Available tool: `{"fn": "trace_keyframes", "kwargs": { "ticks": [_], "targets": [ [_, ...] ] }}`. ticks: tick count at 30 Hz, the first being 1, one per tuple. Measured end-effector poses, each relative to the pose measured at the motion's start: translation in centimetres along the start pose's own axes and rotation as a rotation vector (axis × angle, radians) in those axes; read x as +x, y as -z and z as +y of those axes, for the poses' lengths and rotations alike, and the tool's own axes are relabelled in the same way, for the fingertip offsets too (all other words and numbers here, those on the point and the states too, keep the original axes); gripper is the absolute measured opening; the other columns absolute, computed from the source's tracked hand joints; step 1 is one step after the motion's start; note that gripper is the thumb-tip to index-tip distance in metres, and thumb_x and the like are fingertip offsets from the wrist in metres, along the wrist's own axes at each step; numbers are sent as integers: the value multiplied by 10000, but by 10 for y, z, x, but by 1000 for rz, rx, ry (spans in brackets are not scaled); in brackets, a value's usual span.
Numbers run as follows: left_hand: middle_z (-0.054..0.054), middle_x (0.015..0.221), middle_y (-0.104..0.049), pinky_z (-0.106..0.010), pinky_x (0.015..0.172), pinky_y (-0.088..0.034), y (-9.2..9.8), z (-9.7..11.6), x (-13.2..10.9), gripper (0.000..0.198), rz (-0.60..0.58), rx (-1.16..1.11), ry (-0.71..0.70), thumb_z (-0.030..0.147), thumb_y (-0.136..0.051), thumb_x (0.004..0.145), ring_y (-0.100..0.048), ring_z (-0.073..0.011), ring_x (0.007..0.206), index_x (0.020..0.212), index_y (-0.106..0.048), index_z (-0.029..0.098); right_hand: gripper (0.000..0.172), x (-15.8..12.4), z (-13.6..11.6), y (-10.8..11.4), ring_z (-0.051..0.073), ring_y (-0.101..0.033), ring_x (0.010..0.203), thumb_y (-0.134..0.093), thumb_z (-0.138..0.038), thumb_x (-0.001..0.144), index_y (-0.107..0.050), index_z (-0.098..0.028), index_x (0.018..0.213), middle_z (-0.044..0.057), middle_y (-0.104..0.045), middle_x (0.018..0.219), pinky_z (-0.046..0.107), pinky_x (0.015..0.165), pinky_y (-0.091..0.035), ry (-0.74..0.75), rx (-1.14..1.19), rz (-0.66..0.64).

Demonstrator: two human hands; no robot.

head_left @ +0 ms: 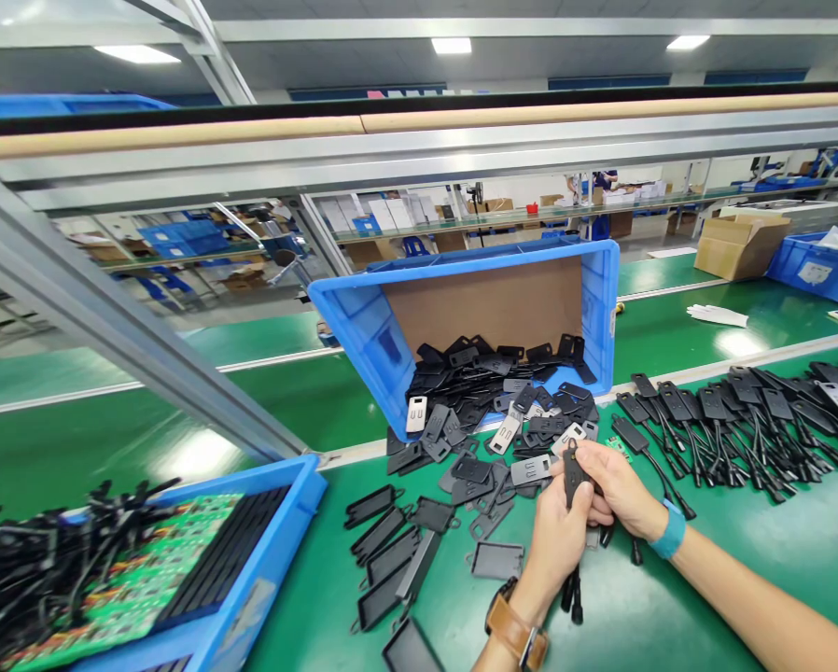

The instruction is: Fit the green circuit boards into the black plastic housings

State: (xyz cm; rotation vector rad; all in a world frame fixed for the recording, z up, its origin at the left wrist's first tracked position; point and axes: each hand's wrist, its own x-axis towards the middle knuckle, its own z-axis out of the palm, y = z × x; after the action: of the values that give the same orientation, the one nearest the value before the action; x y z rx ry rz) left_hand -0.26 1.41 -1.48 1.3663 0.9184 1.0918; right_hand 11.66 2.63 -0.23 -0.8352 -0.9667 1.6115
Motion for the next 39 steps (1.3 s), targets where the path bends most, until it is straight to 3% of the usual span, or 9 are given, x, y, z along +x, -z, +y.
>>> {"fn": "trace_keyframes", "kwargs": {
  "ticks": [4, 7, 9, 12, 16, 19, 21, 27, 39],
  "targets": [
    [-52, 630, -663, -263, 560, -490, 0, 7, -4, 388, -126, -331, 134, 523, -605, 881, -638, -177, 533, 911, -598, 136, 531, -1, -2, 2, 67, -459, 342, -607, -626, 867, -631, -165, 1130, 22, -675, 709, 189, 321, -395, 16, -54, 9],
    [-41, 613, -650, -276, 536, -488, 3, 12, -6, 408, -216, -619, 264, 531, -545, 908, -646, -196, 501, 1003, -590, 138, 517, -2, -5, 3, 169, -690, 692, -550, -630, 904, -663, -171, 1113, 80, -722, 861, 290, 671, -589, 85, -104, 15],
    [-31, 583, -627, -289, 534, -492, 6, 14, -6, 413, -245, -723, 304, 528, -473, 940, -641, -203, 482, 998, -595, 138, 529, -2, -8, 4, 210, -708, 863, -512, -633, 923, -674, -166, 1111, 94, -729, 905, 341, 841, -572, 111, -133, -9],
    [-19, 549, -598, -288, 548, -495, 7, 12, -5, 399, -244, -767, 308, 493, -404, 976, -635, -196, 480, 971, -599, 144, 544, -3, -9, 4, 231, -706, 926, -500, -636, 928, -671, -163, 1136, 92, -728, 917, 364, 893, -552, 138, -181, -33],
    [-24, 587, -610, -285, 572, -505, 4, 7, -5, 364, -218, -765, 301, 467, -398, 989, -654, -191, 536, 919, -584, 162, 575, -5, -3, 5, 186, -699, 638, -494, -642, 927, -619, -161, 1216, 46, -703, 732, 327, 678, -591, 120, -249, -84],
    [-51, 678, -651, -287, 587, -516, 1, 5, -4, 335, -183, -743, 287, 455, -449, 978, -675, -193, 601, 892, -578, 157, 613, -4, 1, 5, 124, -499, 306, -491, -650, 924, -550, -148, 1272, -59, -548, 460, 233, 359, -473, -10, -200, -149],
    [-80, 771, -680, -292, 595, -524, 1, 7, -3, 335, -184, -742, 285, 459, -479, 966, -687, -202, 663, 950, -594, 145, 594, -3, 0, 6, 82, -384, 251, -524, -645, 908, -563, -145, 1226, -92, -484, 431, 191, 282, -398, -64, -125, -135],
    [-147, 1118, -671, -259, 629, -533, 5, 16, -1, 374, -189, -592, 234, 383, -640, 898, -687, -194, 827, 1178, -602, 138, 493, 3, -7, 9, 47, -319, 287, -604, -603, 875, -623, -159, 1089, -99, -434, 500, 184, 265, -392, -81, 57, -54],
    [-150, 1068, -690, -281, 677, -543, 5, 13, 1, 498, -132, -432, 221, 455, -714, 828, -685, -204, 839, 1192, -608, 132, 451, 3, -7, 6, 51, -400, 427, -654, -587, 845, -681, -155, 973, 19, -626, 732, 164, 360, -355, -26, -9, -27]
  ]
}}
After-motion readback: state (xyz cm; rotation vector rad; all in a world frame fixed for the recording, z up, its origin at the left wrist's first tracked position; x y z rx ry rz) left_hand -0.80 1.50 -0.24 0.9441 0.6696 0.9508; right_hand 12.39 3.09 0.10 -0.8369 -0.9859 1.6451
